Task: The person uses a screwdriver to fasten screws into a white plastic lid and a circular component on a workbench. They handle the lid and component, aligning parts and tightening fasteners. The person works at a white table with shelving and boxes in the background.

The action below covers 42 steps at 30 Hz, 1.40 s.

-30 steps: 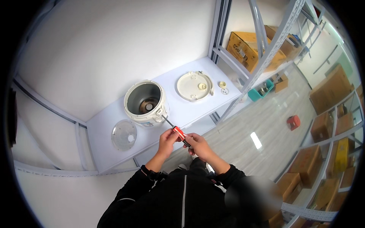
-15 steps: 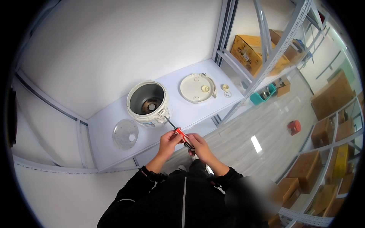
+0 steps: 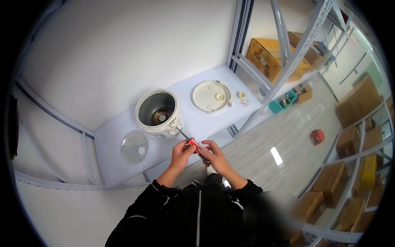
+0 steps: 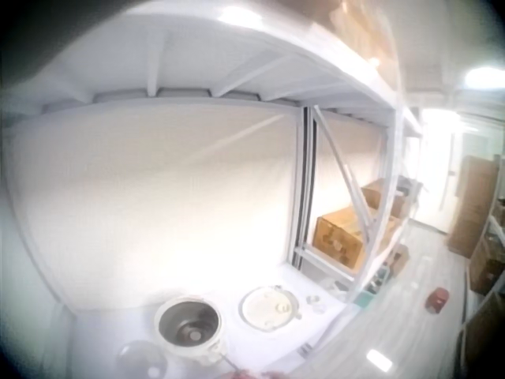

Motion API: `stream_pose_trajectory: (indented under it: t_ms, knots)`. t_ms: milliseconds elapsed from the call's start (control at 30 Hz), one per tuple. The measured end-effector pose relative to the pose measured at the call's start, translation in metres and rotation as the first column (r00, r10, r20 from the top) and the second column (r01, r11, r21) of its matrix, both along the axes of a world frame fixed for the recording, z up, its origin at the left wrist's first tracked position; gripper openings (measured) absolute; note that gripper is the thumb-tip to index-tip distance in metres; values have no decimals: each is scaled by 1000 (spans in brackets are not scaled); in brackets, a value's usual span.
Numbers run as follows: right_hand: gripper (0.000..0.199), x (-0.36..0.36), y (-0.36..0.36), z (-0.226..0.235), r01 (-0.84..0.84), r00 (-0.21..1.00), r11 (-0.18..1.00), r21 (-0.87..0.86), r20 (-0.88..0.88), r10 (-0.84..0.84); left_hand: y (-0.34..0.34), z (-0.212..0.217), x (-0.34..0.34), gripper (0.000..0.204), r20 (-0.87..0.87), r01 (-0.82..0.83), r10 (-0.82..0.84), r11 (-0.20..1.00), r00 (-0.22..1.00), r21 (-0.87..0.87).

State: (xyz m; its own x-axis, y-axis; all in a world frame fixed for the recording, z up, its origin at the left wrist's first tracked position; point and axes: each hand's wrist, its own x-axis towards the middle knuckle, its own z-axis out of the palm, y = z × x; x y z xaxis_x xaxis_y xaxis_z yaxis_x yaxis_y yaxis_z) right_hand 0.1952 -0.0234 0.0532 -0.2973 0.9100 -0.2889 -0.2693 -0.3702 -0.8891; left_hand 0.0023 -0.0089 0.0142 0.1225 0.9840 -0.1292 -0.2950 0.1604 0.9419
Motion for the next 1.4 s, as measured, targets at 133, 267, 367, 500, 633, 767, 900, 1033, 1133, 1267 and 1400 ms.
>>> stream_pose_trajectory:
  t_ms: [133, 267, 367, 500, 633, 767, 900, 1033, 1133, 1267, 1400]
  knots:
    - [44, 11, 9, 13, -230, 973, 947, -226, -83, 216, -1, 0, 1, 45, 90, 3, -6, 1000, 996, 23]
    - [47, -3, -4, 3, -185, 913, 953, 240, 402, 76, 6, -8, 2, 45, 61, 10, -14, 998, 998, 55]
    - [49, -14, -12, 5, -114, 878, 863, 492, 457, -144, 9, -13, -1, 44, -55, 27, -29, 999, 998, -41]
    - [45, -10, -5, -5, -122, 831, 774, 621, 490, -263, 7, -5, -1, 41, -22, 14, -14, 1000, 1000, -15]
    - [34, -1, 2, 6, -80, 994, 996, 32, 80, 77, 5, -1, -1, 41, 72, 16, -14, 999, 997, -30]
    - [32, 1, 4, 3, -44, 996, 996, 83, 85, 37, 5, 1, -1, 42, 141, 45, -44, 999, 989, -3]
    - [38, -6, -3, -2, -40, 935, 919, 391, 339, -104, 11, 3, -4, 39, 275, 3, 26, 994, 961, -106]
    - [49, -9, -4, 5, -87, 854, 837, 541, 473, -217, 27, 9, -11, 40, 394, -122, 236, 948, 888, -292]
    - [51, -11, -5, 17, -155, 807, 764, 626, 527, -267, 40, 8, -14, 38, 407, -182, 311, 928, 859, -325]
    - [58, -11, -5, 19, -288, 728, 653, 701, 603, -326, 44, 7, -13, 35, 403, -207, 333, 923, 853, -323]
    - [67, -11, -7, 23, -334, 731, 720, 608, 649, -210, 46, 7, -12, 35, 388, -215, 349, 913, 853, -347]
